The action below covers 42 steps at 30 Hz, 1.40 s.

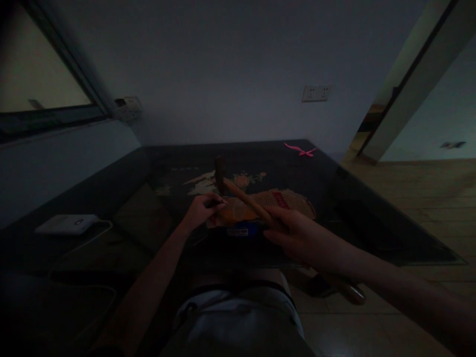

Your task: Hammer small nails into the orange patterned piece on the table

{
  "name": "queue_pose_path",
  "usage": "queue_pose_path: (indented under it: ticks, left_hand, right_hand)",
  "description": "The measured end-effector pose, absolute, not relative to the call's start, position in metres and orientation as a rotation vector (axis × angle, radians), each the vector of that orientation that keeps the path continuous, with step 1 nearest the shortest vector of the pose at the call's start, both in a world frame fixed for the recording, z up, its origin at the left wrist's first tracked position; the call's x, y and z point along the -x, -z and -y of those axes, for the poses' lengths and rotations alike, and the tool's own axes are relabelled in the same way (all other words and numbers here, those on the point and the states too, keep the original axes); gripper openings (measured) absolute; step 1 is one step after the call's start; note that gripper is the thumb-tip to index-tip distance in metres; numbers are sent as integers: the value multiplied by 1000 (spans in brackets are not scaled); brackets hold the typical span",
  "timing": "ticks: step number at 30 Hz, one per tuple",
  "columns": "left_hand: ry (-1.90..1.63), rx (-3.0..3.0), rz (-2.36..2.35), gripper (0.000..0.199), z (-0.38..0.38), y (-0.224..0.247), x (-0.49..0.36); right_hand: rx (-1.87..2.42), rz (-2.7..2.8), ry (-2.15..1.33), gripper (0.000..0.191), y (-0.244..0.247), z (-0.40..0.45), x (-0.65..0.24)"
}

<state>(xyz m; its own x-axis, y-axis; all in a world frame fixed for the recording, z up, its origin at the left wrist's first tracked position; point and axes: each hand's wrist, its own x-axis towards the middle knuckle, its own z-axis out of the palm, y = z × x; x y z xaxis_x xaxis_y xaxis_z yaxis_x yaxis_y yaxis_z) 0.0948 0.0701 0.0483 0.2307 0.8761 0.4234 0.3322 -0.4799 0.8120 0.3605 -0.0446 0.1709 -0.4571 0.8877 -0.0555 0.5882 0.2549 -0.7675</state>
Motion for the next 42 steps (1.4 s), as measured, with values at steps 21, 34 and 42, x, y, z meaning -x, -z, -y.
queue_pose_path:
  ticks: [21,34,42]
  left_hand:
    - [-1186,-1969,-1133,16,-69,-53,-95]
    - [-1171,-2003,-1180,14,-69,-52,-95]
    - [-1190,-1945,-1194,15,-70,-50,-93]
  right_hand:
    - [1344,2142,-1099,45,-168,46,-362]
    - [1351,2119,-1147,47,-174,51,-358]
    - [1367,2157,-1113,44,-163,48,-359]
